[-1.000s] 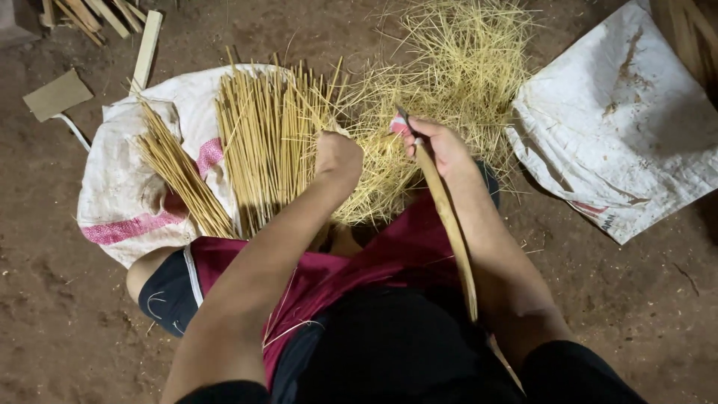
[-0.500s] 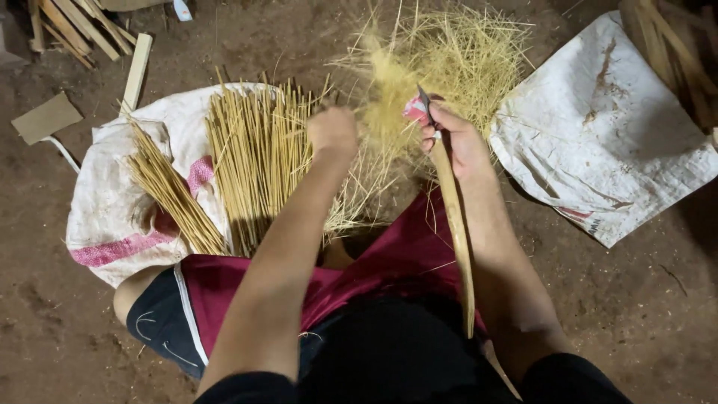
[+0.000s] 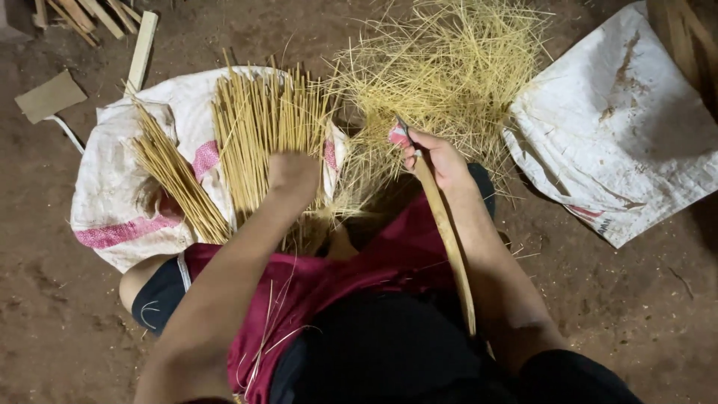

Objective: Stripping and cleaning individual stalks of straw or reeds using a small knife while seated on the floor.

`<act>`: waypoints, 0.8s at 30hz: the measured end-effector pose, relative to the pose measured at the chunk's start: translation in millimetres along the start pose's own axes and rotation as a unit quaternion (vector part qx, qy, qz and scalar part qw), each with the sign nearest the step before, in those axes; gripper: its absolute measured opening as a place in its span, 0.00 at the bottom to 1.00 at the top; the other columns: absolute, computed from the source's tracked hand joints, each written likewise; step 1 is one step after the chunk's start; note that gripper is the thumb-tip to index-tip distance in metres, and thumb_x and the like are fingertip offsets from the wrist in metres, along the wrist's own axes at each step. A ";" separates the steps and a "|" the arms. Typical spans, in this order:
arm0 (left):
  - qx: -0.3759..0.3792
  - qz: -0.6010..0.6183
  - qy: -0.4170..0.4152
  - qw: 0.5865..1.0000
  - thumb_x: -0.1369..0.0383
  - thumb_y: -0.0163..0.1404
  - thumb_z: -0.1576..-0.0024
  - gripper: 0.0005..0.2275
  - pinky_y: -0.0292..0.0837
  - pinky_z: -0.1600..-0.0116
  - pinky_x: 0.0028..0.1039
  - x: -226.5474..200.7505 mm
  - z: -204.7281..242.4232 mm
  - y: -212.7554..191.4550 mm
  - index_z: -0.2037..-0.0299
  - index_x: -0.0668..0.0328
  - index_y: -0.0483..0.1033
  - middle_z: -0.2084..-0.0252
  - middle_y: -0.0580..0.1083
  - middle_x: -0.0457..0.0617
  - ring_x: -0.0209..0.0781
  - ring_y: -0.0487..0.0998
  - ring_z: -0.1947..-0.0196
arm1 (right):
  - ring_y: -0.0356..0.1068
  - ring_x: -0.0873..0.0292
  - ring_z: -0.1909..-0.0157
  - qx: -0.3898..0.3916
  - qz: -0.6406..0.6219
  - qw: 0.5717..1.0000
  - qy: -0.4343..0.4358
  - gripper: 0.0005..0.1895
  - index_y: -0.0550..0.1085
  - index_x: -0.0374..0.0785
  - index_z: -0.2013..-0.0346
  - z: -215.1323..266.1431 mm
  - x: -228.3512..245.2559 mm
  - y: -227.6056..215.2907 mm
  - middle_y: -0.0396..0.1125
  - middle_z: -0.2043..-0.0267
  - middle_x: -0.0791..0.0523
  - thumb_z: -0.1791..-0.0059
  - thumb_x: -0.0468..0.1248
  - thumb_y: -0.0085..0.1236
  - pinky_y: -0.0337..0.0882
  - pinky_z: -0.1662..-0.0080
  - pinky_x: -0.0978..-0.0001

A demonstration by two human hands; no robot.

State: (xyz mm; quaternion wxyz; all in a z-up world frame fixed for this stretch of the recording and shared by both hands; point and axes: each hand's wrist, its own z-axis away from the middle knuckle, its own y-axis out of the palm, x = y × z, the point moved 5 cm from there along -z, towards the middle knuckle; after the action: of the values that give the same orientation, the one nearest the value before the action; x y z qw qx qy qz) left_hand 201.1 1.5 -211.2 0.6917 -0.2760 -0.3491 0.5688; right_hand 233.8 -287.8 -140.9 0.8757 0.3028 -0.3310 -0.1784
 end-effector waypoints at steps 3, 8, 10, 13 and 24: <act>-0.077 -0.054 0.016 0.995 0.74 0.45 0.43 0.11 0.75 0.65 0.42 -14.0 -13.4 -39.5 0.65 0.52 0.85 0.69 0.81 0.45 0.48 0.84 0.60 | 0.67 0.68 0.72 -0.009 -0.012 1.000 -0.009 0.06 0.68 0.37 0.64 -0.5 4.0 -5.5 0.64 0.69 0.57 0.49 0.35 0.56 0.72 0.69 0.79; 0.036 -0.030 -0.002 0.999 0.69 0.34 0.33 0.18 0.74 0.54 0.51 -39.2 -4.3 -33.2 0.48 0.62 0.80 0.52 0.81 0.50 0.50 0.81 0.47 | 0.66 0.67 0.72 -0.031 -0.028 0.999 -0.030 0.06 0.68 0.37 0.65 21.8 14.0 2.8 0.63 0.70 0.57 0.49 0.34 0.57 0.71 0.69 0.78; 0.002 0.046 0.073 0.996 0.71 0.39 0.36 0.16 0.73 0.51 0.36 -31.1 37.9 -45.9 0.46 0.70 0.79 0.51 0.80 0.55 0.51 0.79 0.45 | 0.66 0.67 0.71 -0.036 -0.034 0.999 -0.021 0.06 0.69 0.36 0.65 11.9 2.8 -13.9 0.64 0.70 0.56 0.49 0.35 0.57 0.71 0.69 0.78; -0.095 0.133 0.063 0.985 0.73 0.44 0.39 0.15 0.66 0.59 0.19 -39.4 29.9 -53.8 0.50 0.73 0.81 0.58 0.80 0.57 0.49 0.80 0.55 | 0.67 0.67 0.71 -0.021 -0.046 0.999 -0.007 0.06 0.69 0.36 0.65 7.6 -0.2 -7.9 0.64 0.69 0.57 0.49 0.35 0.56 0.72 0.69 0.78; -0.127 -0.061 0.007 0.990 0.73 0.45 0.44 0.11 0.74 0.69 0.45 -50.2 -77.8 -30.7 0.67 0.50 0.84 0.68 0.81 0.43 0.50 0.84 0.62 | 0.67 0.67 0.71 -0.026 -0.058 0.998 -0.026 0.06 0.70 0.36 0.65 18.2 10.4 -13.7 0.65 0.70 0.56 0.50 0.35 0.57 0.72 0.69 0.79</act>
State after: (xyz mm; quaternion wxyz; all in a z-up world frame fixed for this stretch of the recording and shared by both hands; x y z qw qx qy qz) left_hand 275.9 -52.7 -242.7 0.6869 -0.3436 -0.4301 0.4744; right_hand 227.1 -311.0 -134.0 0.8623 0.2941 -0.3314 -0.2451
